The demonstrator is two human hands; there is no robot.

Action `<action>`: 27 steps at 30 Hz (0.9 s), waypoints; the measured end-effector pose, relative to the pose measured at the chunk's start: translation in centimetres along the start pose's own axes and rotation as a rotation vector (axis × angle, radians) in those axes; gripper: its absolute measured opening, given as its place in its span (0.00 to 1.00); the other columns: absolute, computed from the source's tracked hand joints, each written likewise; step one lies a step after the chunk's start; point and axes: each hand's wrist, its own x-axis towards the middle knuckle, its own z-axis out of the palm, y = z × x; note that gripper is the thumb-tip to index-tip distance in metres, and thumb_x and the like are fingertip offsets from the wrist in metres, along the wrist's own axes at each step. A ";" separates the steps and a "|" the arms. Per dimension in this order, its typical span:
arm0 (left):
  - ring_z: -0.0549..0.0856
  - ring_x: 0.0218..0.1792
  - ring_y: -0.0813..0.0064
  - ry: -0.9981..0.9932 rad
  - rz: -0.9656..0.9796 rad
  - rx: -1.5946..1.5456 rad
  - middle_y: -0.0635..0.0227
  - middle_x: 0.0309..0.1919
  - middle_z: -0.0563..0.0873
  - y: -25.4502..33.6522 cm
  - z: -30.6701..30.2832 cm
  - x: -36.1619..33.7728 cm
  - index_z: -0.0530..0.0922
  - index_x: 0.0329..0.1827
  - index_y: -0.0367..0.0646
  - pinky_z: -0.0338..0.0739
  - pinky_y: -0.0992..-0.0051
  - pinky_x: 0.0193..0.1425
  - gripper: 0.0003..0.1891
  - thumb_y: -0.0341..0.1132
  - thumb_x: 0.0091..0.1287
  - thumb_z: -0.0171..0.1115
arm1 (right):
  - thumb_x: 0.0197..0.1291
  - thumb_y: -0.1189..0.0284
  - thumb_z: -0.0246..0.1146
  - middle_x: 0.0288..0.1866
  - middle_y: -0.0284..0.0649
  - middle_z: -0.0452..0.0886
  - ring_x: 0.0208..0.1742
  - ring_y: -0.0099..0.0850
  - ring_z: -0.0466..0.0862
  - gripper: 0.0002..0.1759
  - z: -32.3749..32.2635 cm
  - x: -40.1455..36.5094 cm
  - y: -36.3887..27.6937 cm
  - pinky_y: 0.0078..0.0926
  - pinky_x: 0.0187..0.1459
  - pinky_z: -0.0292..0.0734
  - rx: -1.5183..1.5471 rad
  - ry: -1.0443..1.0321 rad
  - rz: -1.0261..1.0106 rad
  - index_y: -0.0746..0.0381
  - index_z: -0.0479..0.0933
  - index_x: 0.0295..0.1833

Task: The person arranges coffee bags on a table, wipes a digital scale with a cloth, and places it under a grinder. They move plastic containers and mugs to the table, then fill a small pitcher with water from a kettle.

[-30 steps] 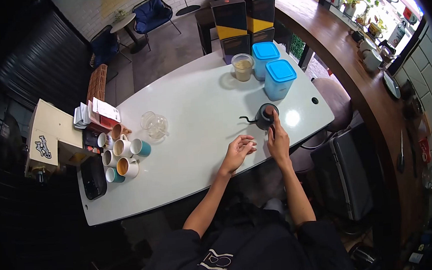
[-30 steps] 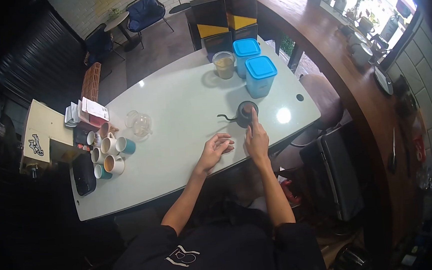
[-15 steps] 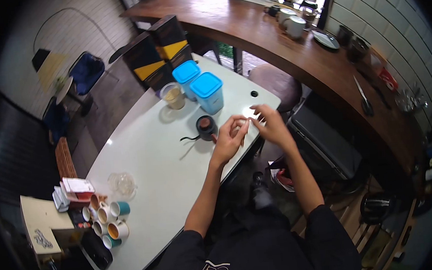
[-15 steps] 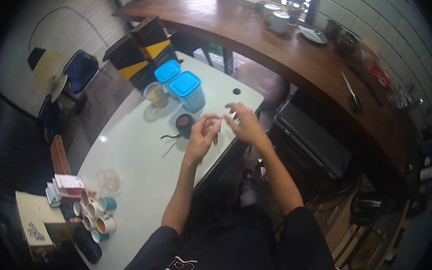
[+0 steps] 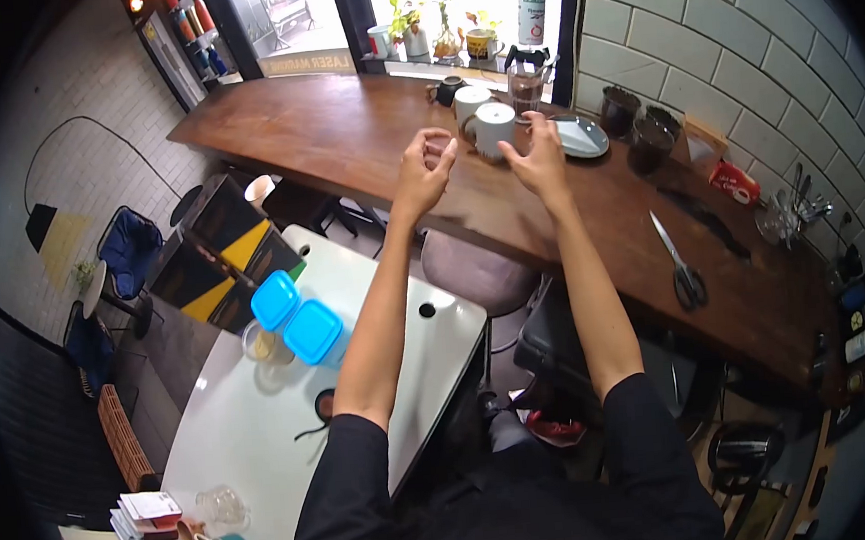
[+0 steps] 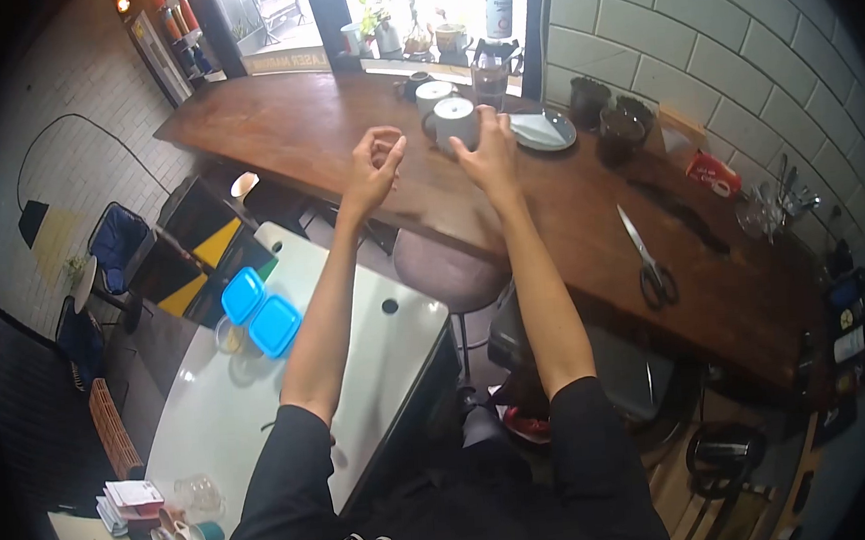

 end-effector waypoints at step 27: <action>0.82 0.54 0.49 -0.190 0.069 1.033 0.44 0.49 0.83 -2.2 2.3 17.2 0.71 0.59 0.34 0.76 0.59 0.60 0.48 0.64 0.44 0.71 | 0.32 0.53 0.79 0.48 0.57 0.79 0.51 0.50 0.81 0.43 -0.9 7.5 5.4 0.40 0.52 0.77 -0.339 -0.777 -0.136 0.68 0.71 0.51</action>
